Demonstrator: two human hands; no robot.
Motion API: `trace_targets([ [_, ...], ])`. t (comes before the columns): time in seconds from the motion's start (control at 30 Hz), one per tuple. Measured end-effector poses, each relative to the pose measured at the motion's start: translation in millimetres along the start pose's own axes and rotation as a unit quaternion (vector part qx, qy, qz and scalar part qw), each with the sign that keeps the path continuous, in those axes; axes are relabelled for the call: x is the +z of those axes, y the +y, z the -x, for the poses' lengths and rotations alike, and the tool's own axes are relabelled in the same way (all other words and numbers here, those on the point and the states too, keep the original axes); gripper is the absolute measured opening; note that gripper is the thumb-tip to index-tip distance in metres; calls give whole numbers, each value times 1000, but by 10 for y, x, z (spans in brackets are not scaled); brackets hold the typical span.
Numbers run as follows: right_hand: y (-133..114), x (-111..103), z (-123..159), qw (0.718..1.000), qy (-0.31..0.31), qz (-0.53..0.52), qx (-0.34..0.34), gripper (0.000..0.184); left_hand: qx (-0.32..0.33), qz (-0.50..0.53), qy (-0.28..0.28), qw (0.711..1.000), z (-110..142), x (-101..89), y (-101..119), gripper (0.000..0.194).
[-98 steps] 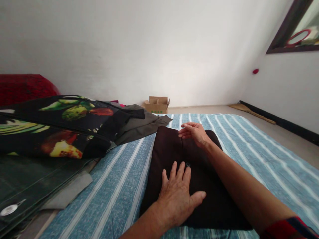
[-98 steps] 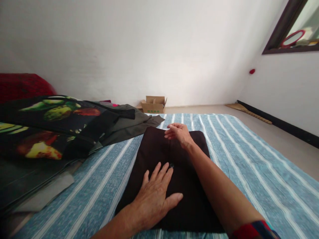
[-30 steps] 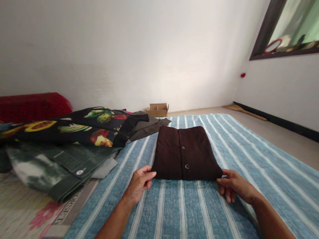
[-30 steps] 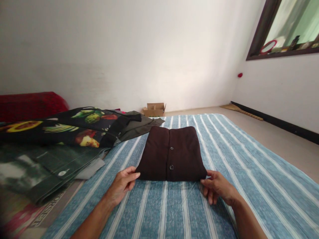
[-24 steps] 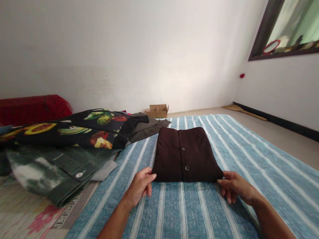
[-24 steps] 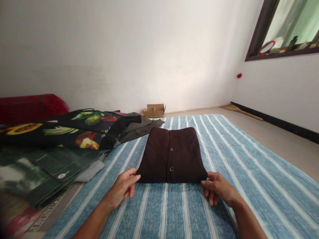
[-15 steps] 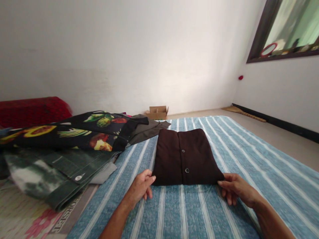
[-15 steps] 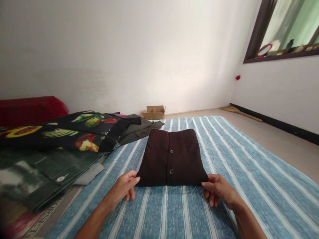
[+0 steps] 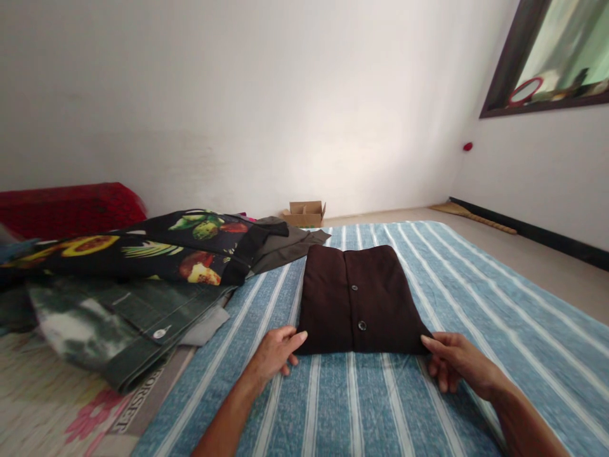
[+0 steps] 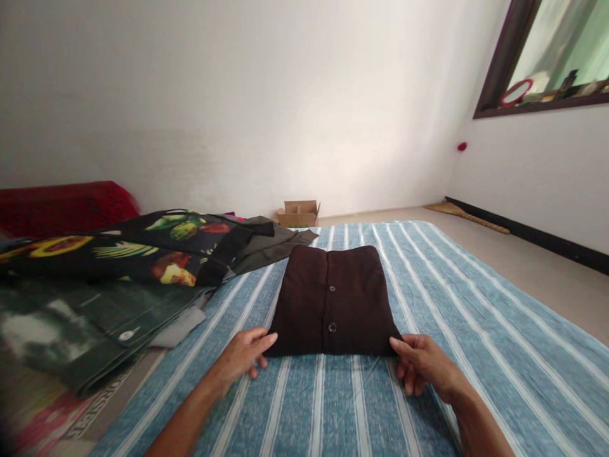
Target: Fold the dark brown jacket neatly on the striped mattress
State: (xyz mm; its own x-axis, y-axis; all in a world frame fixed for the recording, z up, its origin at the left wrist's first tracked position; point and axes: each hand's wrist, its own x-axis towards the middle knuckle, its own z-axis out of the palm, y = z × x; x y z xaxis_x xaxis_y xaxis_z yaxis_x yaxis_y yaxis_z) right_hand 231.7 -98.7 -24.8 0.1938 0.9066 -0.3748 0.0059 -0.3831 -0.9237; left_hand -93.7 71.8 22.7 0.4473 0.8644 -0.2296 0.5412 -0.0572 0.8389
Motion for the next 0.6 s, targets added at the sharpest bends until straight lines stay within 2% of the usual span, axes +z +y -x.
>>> trace_targets([
  [0.3,-32,21,-24,997,39,46,55,39,1,12,0,1000,-50,13,-42,44],
  [0.6,-12,16,-29,996,45,61,52,36,0,0,2,1000,-72,-4,-39,44],
])
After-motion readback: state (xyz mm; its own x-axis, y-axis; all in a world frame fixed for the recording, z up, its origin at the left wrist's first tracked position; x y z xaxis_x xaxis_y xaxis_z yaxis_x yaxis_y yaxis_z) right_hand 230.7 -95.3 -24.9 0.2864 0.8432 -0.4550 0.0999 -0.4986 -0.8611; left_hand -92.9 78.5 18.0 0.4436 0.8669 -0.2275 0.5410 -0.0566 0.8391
